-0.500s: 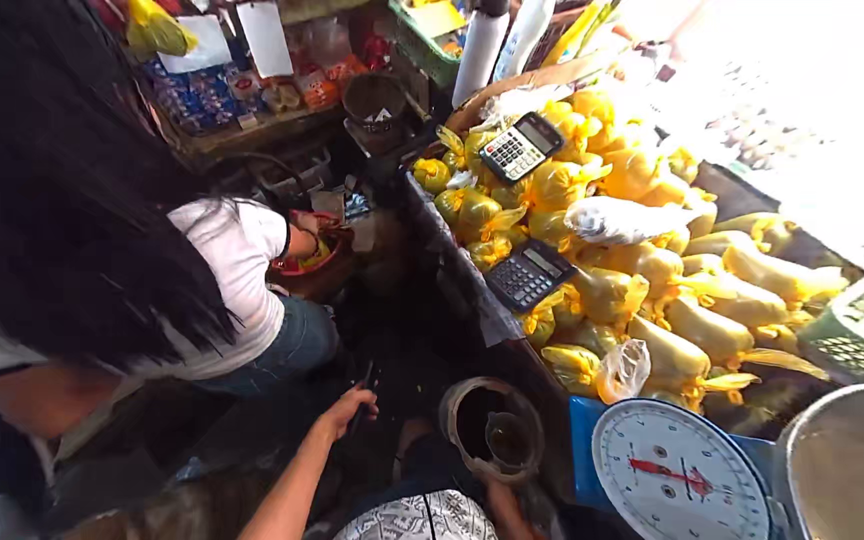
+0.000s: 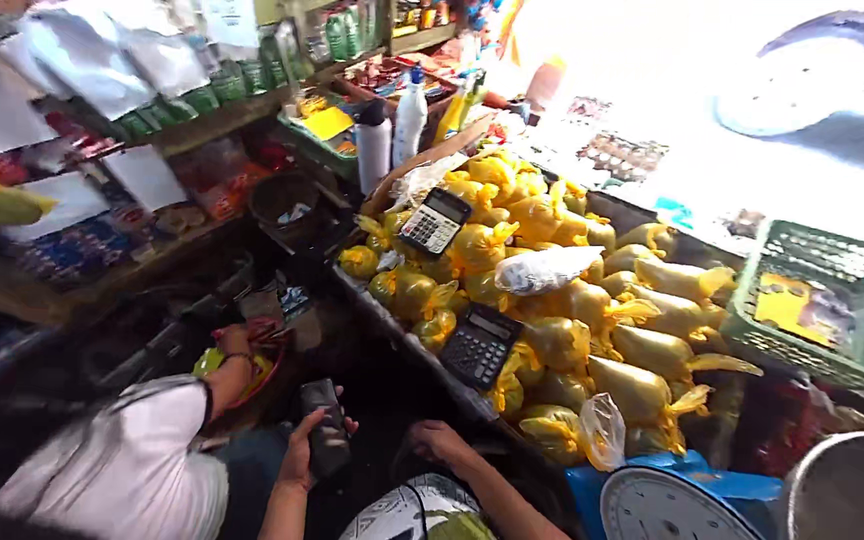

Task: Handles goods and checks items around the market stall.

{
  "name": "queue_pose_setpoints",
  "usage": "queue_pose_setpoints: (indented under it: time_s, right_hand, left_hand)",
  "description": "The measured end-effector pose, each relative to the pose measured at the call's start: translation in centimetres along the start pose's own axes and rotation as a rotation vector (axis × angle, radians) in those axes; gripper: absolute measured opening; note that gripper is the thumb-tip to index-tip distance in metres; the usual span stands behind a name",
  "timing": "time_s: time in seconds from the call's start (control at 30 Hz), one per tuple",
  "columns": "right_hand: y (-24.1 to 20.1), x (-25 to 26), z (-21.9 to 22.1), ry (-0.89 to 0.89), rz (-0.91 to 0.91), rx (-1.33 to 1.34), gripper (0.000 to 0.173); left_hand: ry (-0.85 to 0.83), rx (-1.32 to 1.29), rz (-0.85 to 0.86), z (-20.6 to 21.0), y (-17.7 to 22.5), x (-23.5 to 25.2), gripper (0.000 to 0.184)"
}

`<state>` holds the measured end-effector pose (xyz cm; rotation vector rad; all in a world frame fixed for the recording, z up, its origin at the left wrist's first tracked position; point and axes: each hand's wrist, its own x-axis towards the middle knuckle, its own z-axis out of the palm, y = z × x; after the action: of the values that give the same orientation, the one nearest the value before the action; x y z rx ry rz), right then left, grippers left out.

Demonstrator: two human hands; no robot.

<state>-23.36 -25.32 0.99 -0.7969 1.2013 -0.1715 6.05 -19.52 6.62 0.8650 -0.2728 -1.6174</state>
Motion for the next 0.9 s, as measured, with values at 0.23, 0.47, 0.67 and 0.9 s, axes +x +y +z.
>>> queue_pose_setpoints:
  time_s: [0.23,0.47,0.67,0.9]
  right_hand:
    - [-13.5,-0.5,1.3,-0.347,-0.367,0.07,0.051]
    - [-15.9,-1.0,-1.2,0.129,-0.684,0.109,0.03]
    - [-18.8,-2.3,-2.4,0.338,-0.805,0.269,0.023]
    - [-26.4,0.5,-2.3,0.468,-0.846,0.307,0.032]
  left_hand:
    - [-0.273,0.471,-0.024,8.5,6.6,11.2,0.065]
    - [-0.389,0.774,0.001,19.9,4.2,18.1,0.041]
    - [-0.444,0.703,0.139,24.0,6.1,23.9,0.052]
    - [-0.632,0.554,0.127,22.3,10.7,26.0,0.035]
